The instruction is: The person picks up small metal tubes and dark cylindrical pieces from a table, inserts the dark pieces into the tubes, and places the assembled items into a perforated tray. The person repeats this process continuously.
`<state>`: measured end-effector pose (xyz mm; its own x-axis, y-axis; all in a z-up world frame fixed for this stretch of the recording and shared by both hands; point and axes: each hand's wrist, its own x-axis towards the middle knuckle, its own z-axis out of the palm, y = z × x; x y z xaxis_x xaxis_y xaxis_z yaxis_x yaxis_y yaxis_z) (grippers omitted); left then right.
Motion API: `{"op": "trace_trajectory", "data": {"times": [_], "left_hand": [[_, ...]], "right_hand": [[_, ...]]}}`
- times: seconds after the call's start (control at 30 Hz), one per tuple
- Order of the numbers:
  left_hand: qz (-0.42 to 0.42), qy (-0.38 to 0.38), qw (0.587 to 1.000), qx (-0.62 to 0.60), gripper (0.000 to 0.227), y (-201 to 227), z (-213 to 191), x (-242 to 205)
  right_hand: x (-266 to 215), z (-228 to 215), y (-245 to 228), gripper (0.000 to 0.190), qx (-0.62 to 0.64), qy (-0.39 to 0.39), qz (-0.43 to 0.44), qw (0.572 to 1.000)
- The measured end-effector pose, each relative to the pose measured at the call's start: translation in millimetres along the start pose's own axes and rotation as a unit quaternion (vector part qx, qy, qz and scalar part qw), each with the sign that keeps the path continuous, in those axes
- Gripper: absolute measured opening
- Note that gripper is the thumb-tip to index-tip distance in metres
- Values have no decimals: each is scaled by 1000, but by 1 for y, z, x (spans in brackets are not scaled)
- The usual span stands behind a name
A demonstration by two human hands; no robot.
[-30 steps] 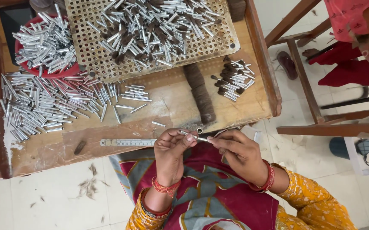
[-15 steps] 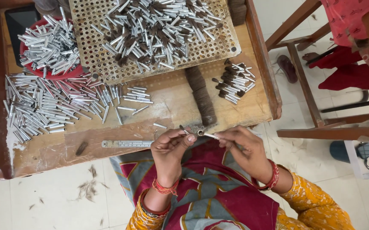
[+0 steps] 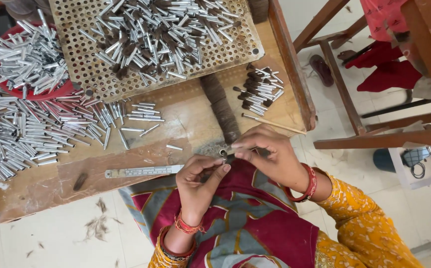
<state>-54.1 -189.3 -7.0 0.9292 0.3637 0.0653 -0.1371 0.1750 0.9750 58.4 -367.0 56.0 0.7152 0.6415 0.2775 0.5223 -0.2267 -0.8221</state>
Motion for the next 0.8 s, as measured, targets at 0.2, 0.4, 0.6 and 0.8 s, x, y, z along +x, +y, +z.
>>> {"op": "trace_trajectory", "data": {"times": [0.2,0.4,0.6,0.8], "left_hand": [[8,-6,1000,5,13,-3,1,-5],[-1,-8,1000,-9,14,-7,4,-8],[-1,-14,1000,-23,16,-7,7,-8],[17,-13,999,-34,18,-9,6,-9]], "right_hand": [[3,8,1,15,70,-80,36,994],[3,13,-6,7,49,-53,35,997],[-2,18,-2,5,105,-38,95,989],[-2,18,-2,7,128,-48,109,985]]}}
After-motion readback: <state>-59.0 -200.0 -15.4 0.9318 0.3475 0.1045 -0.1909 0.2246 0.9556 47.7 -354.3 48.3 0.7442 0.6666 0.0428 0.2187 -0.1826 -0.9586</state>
